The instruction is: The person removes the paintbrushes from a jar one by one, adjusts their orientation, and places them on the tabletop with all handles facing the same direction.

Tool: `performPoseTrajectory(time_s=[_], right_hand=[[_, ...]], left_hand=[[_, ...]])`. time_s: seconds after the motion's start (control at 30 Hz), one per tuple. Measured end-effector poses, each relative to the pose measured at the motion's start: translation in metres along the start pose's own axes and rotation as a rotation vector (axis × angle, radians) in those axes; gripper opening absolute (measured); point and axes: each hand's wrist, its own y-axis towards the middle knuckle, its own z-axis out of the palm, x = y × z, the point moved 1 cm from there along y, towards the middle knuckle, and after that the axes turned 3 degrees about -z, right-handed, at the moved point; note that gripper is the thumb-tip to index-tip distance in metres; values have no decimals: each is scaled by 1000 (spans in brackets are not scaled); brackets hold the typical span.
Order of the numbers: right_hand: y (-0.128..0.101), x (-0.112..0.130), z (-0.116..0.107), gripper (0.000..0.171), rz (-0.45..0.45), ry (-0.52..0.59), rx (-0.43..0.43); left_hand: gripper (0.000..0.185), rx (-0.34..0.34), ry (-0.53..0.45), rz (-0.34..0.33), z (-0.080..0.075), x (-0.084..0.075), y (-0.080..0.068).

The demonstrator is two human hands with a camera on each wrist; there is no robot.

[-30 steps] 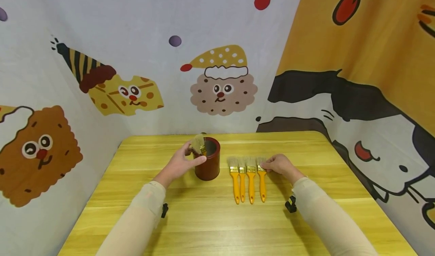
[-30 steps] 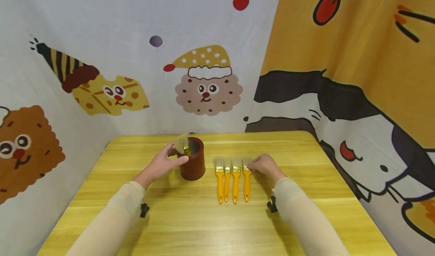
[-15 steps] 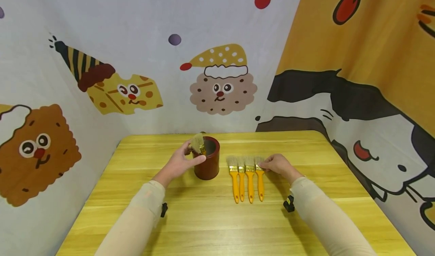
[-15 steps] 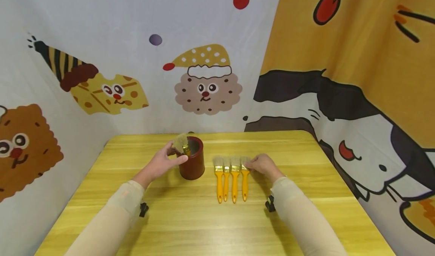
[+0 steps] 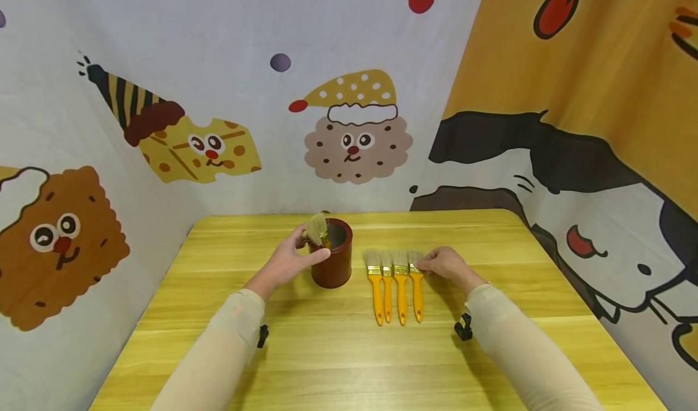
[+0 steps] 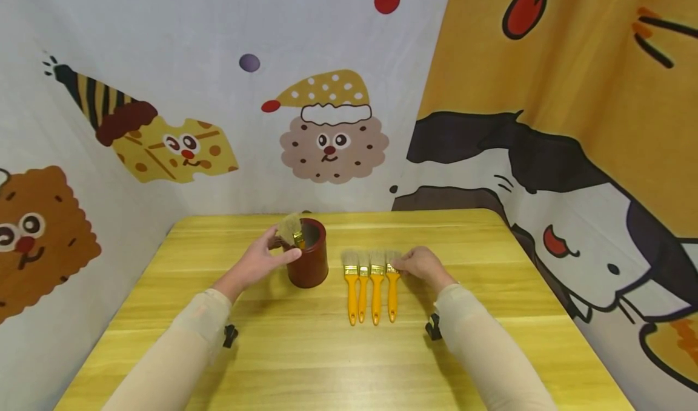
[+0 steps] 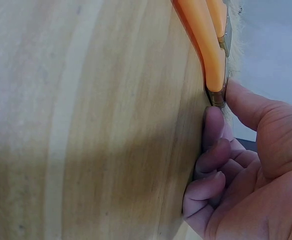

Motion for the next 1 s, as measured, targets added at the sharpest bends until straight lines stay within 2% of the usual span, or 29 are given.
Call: performPoseTrajectory(time_s=[0.23,0.53,1.0], right_hand=[[0,0,0,36,-3,-3,5],[-1,-1,-1,37,-1,9,8],[-7,10,-26,51,-13,155,37]], left_hand=[[90,8,-6,-10,-1,-1,-1],[86,7,-11,-3,0,0,-1],[83,1,-11,3,0,1,-1]])
